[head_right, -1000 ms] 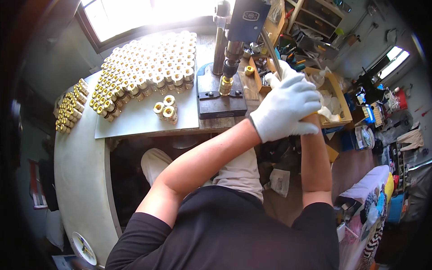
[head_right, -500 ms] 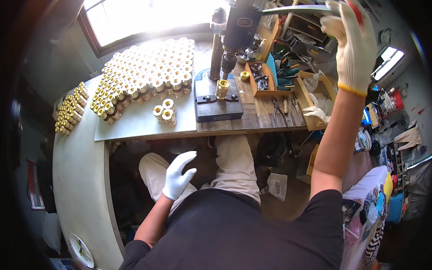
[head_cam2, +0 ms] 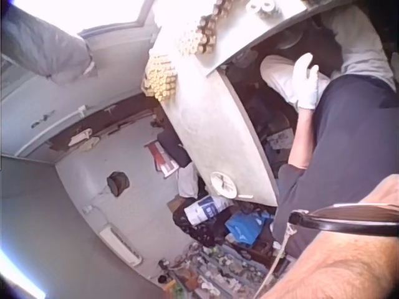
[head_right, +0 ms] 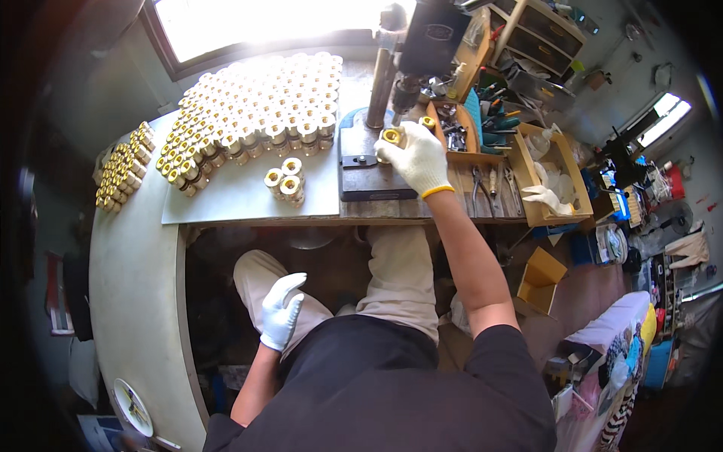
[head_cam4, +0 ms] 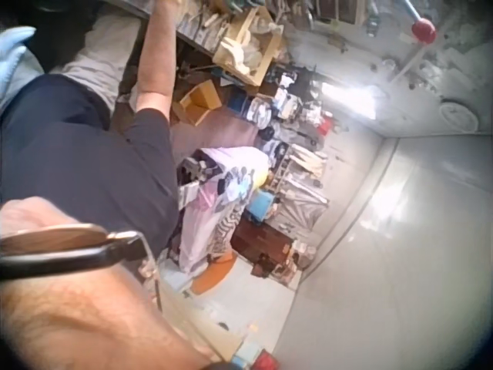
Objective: Using a manual arbor press to assemble or shape small brass-colored metal components on a workbench.
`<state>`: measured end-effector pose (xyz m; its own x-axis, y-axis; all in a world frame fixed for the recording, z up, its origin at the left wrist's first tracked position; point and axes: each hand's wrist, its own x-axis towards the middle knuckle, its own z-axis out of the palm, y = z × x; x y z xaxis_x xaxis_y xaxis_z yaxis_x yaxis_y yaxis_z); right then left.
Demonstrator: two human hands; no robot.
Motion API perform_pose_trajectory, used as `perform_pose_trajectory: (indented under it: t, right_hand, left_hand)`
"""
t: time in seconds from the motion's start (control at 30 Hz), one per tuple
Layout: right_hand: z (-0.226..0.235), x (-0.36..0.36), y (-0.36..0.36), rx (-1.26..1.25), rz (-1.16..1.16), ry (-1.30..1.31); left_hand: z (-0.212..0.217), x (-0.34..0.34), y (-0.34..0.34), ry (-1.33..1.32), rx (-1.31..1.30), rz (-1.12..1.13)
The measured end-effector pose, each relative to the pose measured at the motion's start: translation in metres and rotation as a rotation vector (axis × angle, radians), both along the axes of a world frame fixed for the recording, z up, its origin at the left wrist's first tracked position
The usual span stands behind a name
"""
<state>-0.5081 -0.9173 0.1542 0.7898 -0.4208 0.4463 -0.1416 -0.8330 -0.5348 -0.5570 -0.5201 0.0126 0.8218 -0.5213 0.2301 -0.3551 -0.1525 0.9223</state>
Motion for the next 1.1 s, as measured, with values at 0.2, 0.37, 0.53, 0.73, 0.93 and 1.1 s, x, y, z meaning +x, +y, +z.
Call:
perform_pose_trajectory:
  t: [0.2, 0.37, 0.53, 0.73, 0.93, 1.1]
  right_hand:
    - [-0.009, -0.003, -0.015, 0.326, 0.099, -0.179]
    - [-0.002, -0.030, 0.019, 0.509, 0.249, -0.231]
    - [-0.005, -0.001, 0.061, -0.024, 0.415, -0.075]
    - [-0.045, 0.053, 0.076, -0.127, 0.447, 0.146]
    - [-0.043, 0.045, 0.094, -0.033, 0.462, 0.078]
    - [-0.037, -0.015, 0.086, 0.229, 0.406, -0.137]
  left_hand:
    - [0.003, -0.001, -0.026, -0.019, -0.025, -0.053]
    - [-0.001, -0.003, -0.022, 0.009, 0.021, -0.049]
    - [0.002, 0.004, -0.030, 0.009, 0.046, -0.104]
    - [0.025, 0.011, -0.043, -0.089, 0.050, -0.092]
    - [0.053, 0.041, -0.042, -0.247, 0.075, 0.059]
    - [0.088, 0.108, -0.093, -0.602, 0.378, 0.239]
